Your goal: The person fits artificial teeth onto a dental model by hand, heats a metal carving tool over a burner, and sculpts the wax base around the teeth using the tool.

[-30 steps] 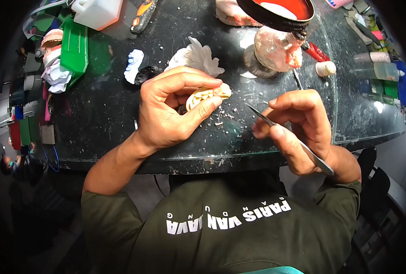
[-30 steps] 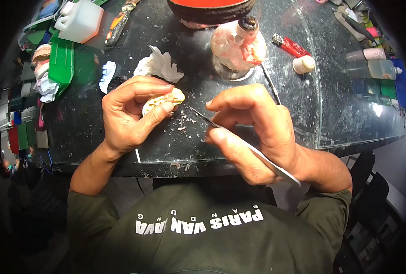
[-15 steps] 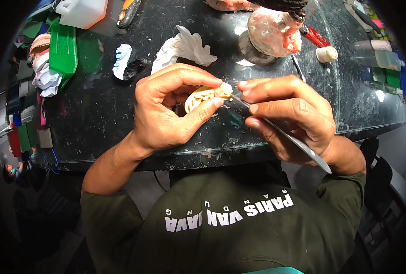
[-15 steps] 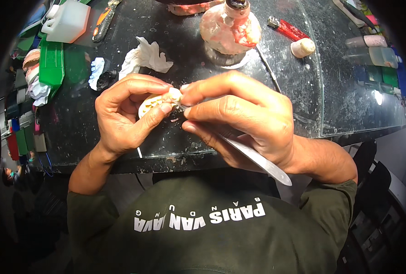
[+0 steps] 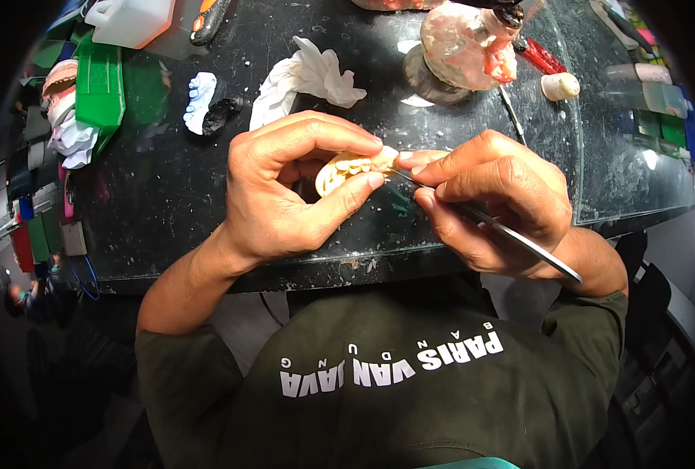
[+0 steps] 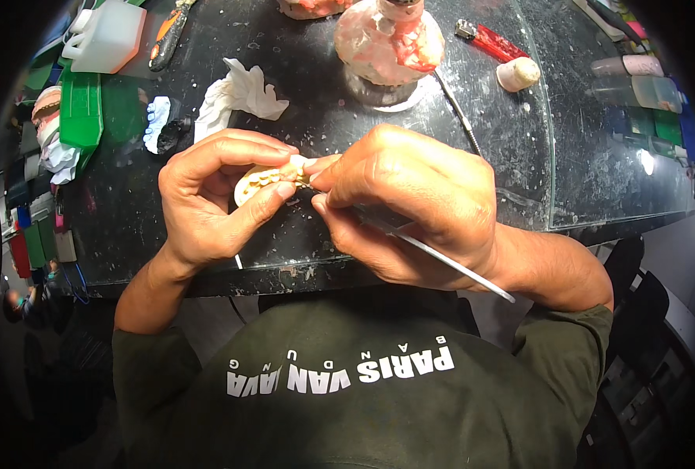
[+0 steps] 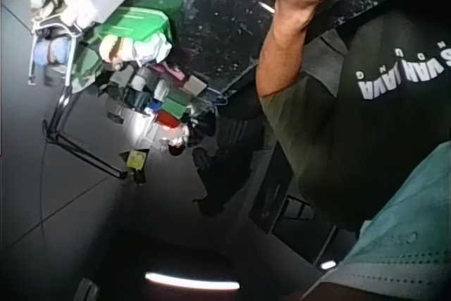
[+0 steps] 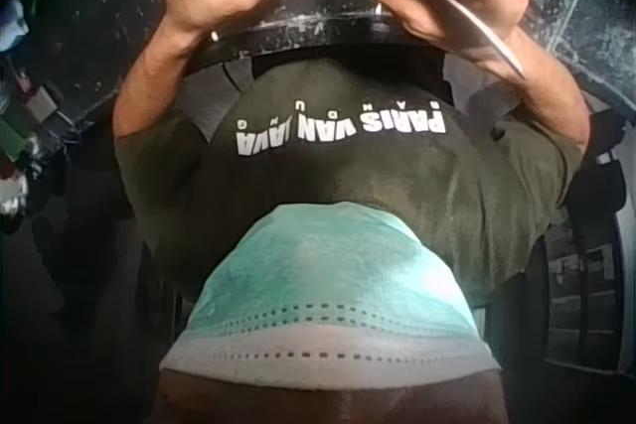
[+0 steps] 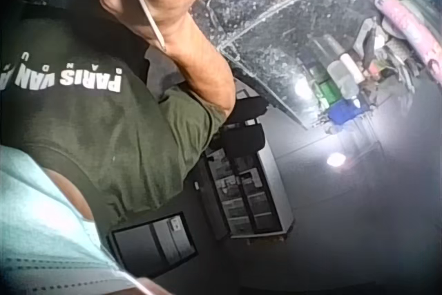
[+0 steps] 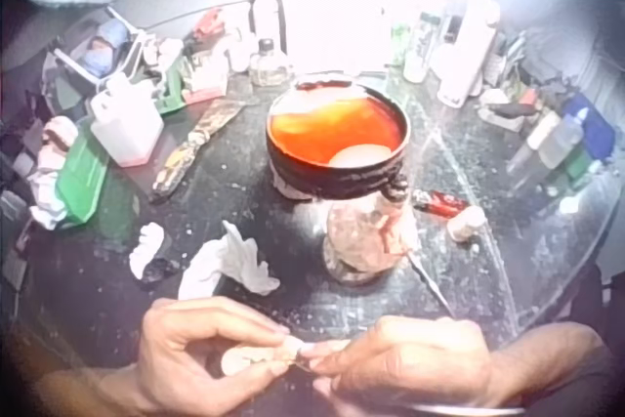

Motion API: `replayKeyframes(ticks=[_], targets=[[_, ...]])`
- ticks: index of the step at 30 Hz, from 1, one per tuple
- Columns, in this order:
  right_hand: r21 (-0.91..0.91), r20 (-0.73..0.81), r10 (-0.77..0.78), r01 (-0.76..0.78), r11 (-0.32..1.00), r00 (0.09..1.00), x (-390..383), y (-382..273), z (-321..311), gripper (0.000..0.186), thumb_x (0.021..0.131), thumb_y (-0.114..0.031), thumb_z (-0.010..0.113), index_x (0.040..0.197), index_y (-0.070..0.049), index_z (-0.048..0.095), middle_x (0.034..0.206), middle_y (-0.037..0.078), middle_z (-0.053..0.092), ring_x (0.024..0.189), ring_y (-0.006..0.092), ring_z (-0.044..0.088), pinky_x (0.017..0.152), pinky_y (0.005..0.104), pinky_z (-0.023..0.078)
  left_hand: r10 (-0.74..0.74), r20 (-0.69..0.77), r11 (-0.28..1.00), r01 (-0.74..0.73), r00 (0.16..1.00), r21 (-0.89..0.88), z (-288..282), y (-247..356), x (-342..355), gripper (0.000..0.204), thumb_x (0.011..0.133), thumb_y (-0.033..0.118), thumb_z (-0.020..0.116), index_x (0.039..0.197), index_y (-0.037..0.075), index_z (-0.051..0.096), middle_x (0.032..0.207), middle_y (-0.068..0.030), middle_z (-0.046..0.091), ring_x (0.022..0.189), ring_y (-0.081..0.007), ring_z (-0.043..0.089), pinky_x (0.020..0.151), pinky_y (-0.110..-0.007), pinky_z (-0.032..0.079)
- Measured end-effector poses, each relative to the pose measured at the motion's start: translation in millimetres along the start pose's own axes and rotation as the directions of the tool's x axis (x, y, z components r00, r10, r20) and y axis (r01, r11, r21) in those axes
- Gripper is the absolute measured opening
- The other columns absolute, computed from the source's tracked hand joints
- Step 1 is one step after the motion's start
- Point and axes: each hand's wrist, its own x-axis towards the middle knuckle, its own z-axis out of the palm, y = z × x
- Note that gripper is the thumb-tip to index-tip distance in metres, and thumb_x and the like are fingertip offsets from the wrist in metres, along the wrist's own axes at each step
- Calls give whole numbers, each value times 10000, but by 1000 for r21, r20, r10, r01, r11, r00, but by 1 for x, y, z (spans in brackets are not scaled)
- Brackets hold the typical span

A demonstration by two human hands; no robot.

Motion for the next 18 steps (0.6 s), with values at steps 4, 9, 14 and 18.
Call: replayKeyframes(ticks=[4, 9, 14, 18], targets=[[-23, 17, -32, 33, 999, 999, 1, 1, 0, 200, 745, 108, 813, 876, 13, 696, 854, 135, 727, 772, 255, 763, 675, 323, 619, -1, -12, 1000, 1, 1000, -9, 2, 0, 0, 258, 839, -118, 781, 1083, -61, 720, 1110, -198, 724, 1009, -222, 735, 878, -318, 604], [-43, 20, -78, 78, 996, 997, 1, 2, 0, 209, 749, 100, 818, 886, 6, 692, 872, 139, 728, 801, 258, 776, 662, 320, 624, -6, 2, 1000, 6, 1000, -23, 2, 1, -1, 256, 843, -119, 777, 1085, -63, 716, 1110, -200, 723, 1015, -226, 734, 894, -323, 599], [-37, 22, -74, 75, 997, 997, 1, 3, -1, 206, 756, 96, 818, 890, 3, 692, 872, 137, 729, 800, 260, 778, 671, 327, 633, -31, 2, 998, 31, 1000, -59, 2, 1, -3, 251, 852, -121, 762, 1093, -80, 705, 1109, -206, 729, 1024, -228, 734, 915, -330, 593], [-23, 15, -57, 57, 998, 998, 1, 3, 0, 200, 758, 95, 817, 885, 3, 694, 875, 141, 730, 799, 258, 776, 671, 322, 629, -56, 3, 996, 56, 998, -72, 2, 2, -4, 257, 850, -125, 759, 1097, -83, 705, 1115, -212, 730, 1031, -230, 733, 920, -334, 594]])
